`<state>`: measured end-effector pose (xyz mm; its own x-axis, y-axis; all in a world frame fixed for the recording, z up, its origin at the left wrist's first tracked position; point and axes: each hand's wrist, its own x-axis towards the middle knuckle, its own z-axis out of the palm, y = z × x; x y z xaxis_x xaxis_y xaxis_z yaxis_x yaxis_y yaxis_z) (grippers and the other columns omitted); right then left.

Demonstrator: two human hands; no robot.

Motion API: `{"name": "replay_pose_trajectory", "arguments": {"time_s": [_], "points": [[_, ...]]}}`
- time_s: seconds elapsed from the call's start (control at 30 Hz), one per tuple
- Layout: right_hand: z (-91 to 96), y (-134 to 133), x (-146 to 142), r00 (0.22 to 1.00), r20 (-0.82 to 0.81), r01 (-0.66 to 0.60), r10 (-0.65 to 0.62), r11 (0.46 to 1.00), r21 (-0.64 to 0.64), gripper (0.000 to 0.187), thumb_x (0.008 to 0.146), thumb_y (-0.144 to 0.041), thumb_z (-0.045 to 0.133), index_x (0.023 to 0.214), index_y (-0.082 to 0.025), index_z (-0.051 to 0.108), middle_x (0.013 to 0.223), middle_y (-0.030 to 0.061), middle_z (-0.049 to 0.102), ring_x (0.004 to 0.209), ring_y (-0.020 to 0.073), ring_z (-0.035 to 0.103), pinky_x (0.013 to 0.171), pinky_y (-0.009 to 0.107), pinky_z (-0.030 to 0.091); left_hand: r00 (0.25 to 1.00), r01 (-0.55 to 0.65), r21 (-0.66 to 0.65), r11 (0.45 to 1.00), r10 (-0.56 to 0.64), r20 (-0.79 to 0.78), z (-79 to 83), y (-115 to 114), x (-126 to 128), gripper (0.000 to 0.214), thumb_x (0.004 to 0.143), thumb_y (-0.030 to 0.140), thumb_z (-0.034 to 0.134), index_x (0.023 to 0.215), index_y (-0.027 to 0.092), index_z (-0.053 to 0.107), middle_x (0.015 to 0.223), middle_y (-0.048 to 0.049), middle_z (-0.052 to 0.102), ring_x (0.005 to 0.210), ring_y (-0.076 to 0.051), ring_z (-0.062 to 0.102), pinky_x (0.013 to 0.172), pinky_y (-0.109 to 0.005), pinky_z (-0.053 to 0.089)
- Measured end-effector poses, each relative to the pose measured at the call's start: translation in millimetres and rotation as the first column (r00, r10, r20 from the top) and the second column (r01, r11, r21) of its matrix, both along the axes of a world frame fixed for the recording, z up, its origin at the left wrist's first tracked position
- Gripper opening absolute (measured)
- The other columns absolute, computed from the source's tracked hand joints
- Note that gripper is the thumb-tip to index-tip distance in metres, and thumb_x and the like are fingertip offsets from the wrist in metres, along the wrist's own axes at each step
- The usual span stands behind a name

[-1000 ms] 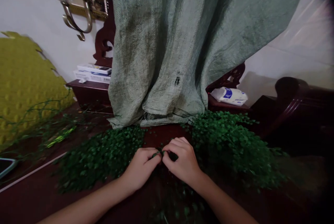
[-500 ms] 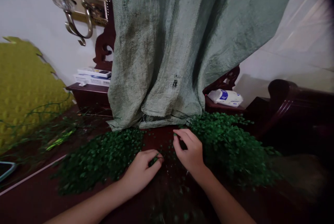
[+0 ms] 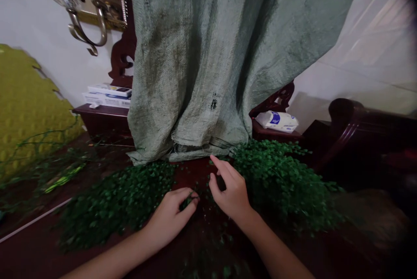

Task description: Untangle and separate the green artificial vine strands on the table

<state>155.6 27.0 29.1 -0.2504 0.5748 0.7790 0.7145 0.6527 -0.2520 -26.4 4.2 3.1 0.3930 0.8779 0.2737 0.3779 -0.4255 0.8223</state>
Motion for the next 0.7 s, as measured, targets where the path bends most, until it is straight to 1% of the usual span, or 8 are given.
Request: {"name": "replay_pose_trajectory", "arguments": {"time_s": [0.1,0.2,0.37,0.5,0.63,0.7], "points": [[0.6,0.1,-0.2,0.999,0.020,-0.025,0.025,1.000,0.001,0.063,0.086,-0.009,0.049,0.146,-0.023,0.034,0.110,0.0080,0.065,0.095,0.0198,0.062,0.083,0.034,0.054,1.000,0.000,0.000,1.000,0.000,-0.007,-0.4,-0.5,-0.6,0.024,0.091,0.029,0.044,0.080,0.018,0.062,0.077,-0.0019,0.064,0.076,-0.018,0.061,0.070,-0.026,0.041],[1.0,0.0,-0.5,0.999,0.025,-0.037,0.037,0.999,-0.008,0.072,0.086,-0.009,0.049,0.151,-0.026,0.022,0.116,0.0075,0.064,0.096,0.0196,0.062,0.084,0.034,0.054,1.000,0.004,0.005,1.000,-0.004,-0.010,0.2,-1.1,-0.7,0.025,0.092,0.030,0.043,0.079,0.018,0.061,0.076,-0.0019,0.063,0.075,-0.018,0.060,0.069,-0.026,0.041],[-0.8,0.2,-0.1,0.999,0.015,-0.039,0.040,0.999,-0.002,0.080,0.087,-0.011,0.051,0.153,-0.026,0.010,0.123,0.0079,0.063,0.103,0.0205,0.062,0.088,0.036,0.054,1.000,0.019,0.008,1.000,-0.019,-0.012,0.1,-0.2,0.1,0.024,0.092,0.029,0.044,0.081,0.018,0.062,0.078,-0.0019,0.063,0.076,-0.018,0.060,0.070,-0.026,0.041],[-1.5,-0.4,0.5,0.999,0.028,-0.039,0.039,0.999,-0.020,0.083,0.086,-0.011,0.051,0.154,-0.026,0.006,0.128,0.0071,0.060,0.102,0.0202,0.062,0.090,0.037,0.054,1.000,0.019,0.017,1.000,-0.019,-0.009,-1.9,0.7,-0.3,0.023,0.092,0.028,0.044,0.080,0.018,0.061,0.076,-0.0015,0.063,0.074,-0.017,0.060,0.069,-0.026,0.041],[-0.5,-1.8,-0.1,0.999,0.042,-0.031,0.033,0.998,-0.046,0.081,0.087,-0.013,0.050,0.153,-0.025,0.006,0.128,0.0077,0.059,0.099,0.0206,0.062,0.089,0.038,0.055,1.000,0.022,0.021,1.000,-0.022,-0.017,-2.1,0.4,-0.5,0.024,0.092,0.029,0.044,0.079,0.018,0.061,0.077,-0.0021,0.063,0.075,-0.017,0.060,0.070,-0.027,0.041],[-0.3,-2.2,-0.5,0.999,0.042,-0.026,0.028,0.998,-0.055,0.079,0.087,-0.014,0.050,0.153,-0.025,0.008,0.127,0.0083,0.060,0.097,0.0205,0.063,0.086,0.036,0.055,1.000,0.024,0.020,1.000,-0.023,-0.018,-1.4,-0.1,-0.5,0.024,0.092,0.029,0.044,0.079,0.018,0.061,0.078,-0.0023,0.064,0.075,-0.018,0.060,0.070,-0.027,0.041]]}}
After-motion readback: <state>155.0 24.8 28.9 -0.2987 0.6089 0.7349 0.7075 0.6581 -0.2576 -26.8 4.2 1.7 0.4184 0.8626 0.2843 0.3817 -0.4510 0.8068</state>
